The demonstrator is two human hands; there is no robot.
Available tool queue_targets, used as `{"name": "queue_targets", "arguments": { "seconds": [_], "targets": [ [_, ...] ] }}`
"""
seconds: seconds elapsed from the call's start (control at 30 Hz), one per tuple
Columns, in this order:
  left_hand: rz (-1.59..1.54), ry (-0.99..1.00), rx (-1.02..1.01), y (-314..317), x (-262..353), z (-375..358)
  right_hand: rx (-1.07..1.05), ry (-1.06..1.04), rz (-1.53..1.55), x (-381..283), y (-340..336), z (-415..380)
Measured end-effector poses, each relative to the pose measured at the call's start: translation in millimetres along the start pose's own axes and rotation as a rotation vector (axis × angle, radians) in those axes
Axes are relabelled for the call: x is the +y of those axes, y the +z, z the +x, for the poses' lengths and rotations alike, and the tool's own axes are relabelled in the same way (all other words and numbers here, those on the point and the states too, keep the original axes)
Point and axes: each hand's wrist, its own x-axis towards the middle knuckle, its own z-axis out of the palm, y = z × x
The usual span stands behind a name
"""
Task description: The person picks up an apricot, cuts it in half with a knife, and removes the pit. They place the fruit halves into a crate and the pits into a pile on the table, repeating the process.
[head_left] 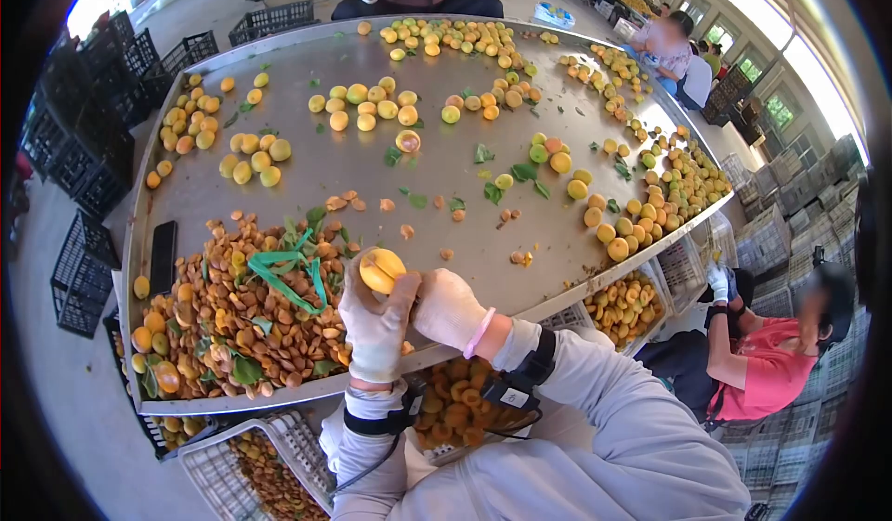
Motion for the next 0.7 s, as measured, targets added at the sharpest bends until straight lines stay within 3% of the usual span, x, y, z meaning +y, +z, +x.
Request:
{"name": "queue_targets", "arguments": {
  "seconds": [0.1, 0.17, 0.23, 0.33, 0.43, 0.5, 0.53, 0.63, 0.7],
  "targets": [
    [0.055, -0.003, 0.018, -5, -3, 1, 0.079, -0.025, -0.042, 7, 12, 0],
    [0.033, -0.033, 0.001, -10, -2, 0, -0.151, -0.295, 0.177, 36, 31, 14],
    [0.049, -0.038, -0.037, -13, 1, 1, -0.360, -0.387, 0.261, 30, 11, 14],
    [0.062, -0.042, -0.105, -14, 6, -1, -0.578, -0.252, 0.299, 15, -24, 1],
    [0.023, -0.112, -0.213, -18, 12, -3, -0.609, -0.121, 0.577, 29, -11, -4],
    [0.025, -0.041, -0.187, -17, 8, -1, -0.621, -0.038, 0.750, 33, -9, -6],
    [0.027, -0.002, -0.172, -18, 5, 1, -0.479, -0.082, 0.607, 30, -11, -5],
    [-0.065, -0.200, 0.012, -30, 0, 9, -0.143, -0.150, 0.282, 17, -16, -9],
    [-0.567, -0.220, 0.069, -38, -12, 14, -0.039, -0.113, 0.192, 20, -24, -25]
  ]
}}
